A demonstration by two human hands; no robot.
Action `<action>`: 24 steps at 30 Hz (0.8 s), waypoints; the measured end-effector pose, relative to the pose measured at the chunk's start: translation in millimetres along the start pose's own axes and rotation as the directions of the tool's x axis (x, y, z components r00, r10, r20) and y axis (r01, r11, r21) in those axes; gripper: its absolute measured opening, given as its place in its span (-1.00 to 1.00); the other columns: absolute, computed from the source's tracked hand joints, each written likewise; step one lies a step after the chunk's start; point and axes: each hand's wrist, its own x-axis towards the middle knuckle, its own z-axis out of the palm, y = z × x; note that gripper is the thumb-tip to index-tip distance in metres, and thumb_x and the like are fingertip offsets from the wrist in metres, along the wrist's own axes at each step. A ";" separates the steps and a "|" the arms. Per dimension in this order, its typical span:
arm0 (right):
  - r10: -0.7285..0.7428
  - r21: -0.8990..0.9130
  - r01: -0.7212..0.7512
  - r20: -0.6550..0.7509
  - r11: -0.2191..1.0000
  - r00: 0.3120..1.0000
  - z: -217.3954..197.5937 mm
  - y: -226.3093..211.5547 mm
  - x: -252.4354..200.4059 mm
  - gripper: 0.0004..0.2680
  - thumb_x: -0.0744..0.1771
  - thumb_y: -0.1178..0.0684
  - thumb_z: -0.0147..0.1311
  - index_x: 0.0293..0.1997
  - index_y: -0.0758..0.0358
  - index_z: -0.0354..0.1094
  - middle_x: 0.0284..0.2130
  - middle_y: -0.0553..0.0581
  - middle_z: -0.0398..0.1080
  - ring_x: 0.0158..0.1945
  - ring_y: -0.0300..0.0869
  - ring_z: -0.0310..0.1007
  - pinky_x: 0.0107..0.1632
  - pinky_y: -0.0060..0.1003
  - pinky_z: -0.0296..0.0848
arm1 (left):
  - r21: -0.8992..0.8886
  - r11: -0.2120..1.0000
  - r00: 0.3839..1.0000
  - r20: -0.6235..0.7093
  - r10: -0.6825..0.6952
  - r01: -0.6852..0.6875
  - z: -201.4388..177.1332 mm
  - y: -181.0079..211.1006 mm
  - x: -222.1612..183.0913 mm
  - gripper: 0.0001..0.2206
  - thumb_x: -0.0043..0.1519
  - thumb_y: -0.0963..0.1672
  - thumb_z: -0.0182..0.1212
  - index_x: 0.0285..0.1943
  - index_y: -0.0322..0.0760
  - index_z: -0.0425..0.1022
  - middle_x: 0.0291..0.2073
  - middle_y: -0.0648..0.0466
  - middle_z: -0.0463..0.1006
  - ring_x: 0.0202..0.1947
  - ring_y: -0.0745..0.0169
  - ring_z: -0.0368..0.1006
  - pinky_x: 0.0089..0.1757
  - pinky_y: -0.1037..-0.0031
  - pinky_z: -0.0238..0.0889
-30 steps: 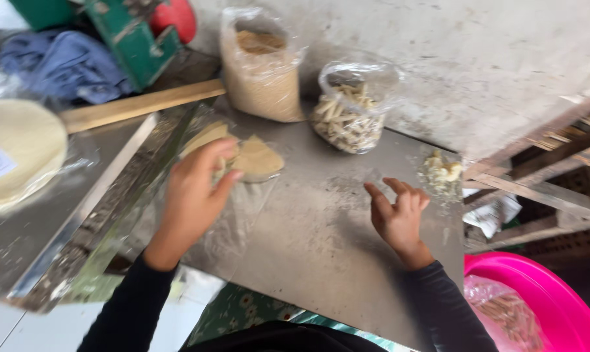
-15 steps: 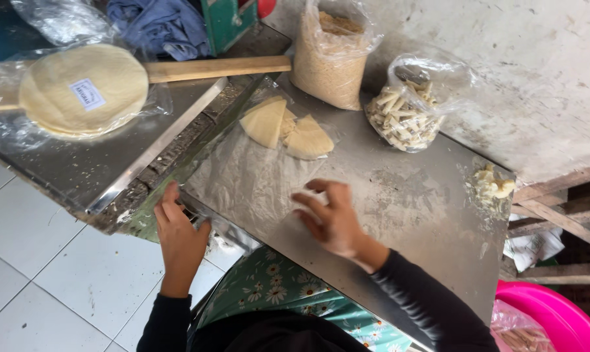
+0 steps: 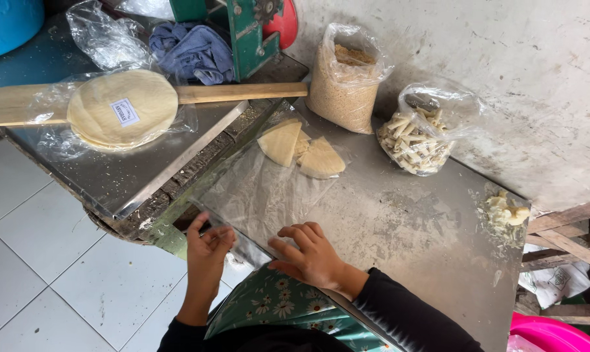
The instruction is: The person places a small amount of filling from a plastic bag onto triangular pastry sheets and then rolls them into cylindrical shapes by hand.
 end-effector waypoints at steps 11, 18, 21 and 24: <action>0.061 0.085 -0.049 -0.142 0.995 0.988 17.4 0.9 -14.6 -0.79 0.33 0.23 0.29 0.05 0.27 0.39 -0.12 0.08 0.47 -0.11 -0.12 0.48 -0.03 -0.22 0.43 | -0.252 0.968 0.994 0.105 0.009 0.018 31.8 22.7 -23.9 -0.43 0.27 -0.23 0.20 0.46 -0.30 0.08 -0.18 0.06 0.47 -0.17 0.27 0.53 -0.07 0.43 0.48; -0.020 0.102 0.041 -0.195 0.994 0.981 6.8 -5.3 -6.3 -0.69 0.23 0.09 0.40 0.01 0.22 0.40 0.03 0.27 0.32 0.03 0.06 0.35 -0.01 -0.08 0.35 | -0.526 0.838 0.952 0.304 0.025 0.146 27.9 32.9 -20.8 -0.55 0.35 -0.25 0.13 0.44 -0.31 0.22 -0.12 0.10 0.50 0.01 0.30 0.48 0.15 0.41 0.32; -0.138 -0.020 0.136 -0.175 0.990 0.975 -1.3 -17.1 0.5 -0.68 0.21 0.05 0.40 0.01 0.11 0.46 0.11 0.28 0.26 0.10 0.10 0.30 0.03 0.01 0.30 | -0.493 0.849 0.933 0.361 0.002 0.189 34.0 38.3 -20.7 -0.58 0.36 -0.23 0.08 0.44 -0.27 0.24 -0.11 0.16 0.49 0.10 0.29 0.44 0.18 0.35 0.25; -0.131 -0.093 0.118 -0.149 0.989 0.980 0.4 -18.4 4.5 -0.65 0.21 0.15 0.36 0.09 0.11 0.46 0.14 0.29 0.28 0.15 0.10 0.34 0.10 0.02 0.34 | -0.611 0.721 0.891 0.453 -0.022 0.328 39.0 42.9 -14.1 -0.61 0.39 -0.14 -0.03 0.42 -0.26 0.21 -0.14 0.14 0.52 0.13 0.17 0.48 0.22 0.22 0.29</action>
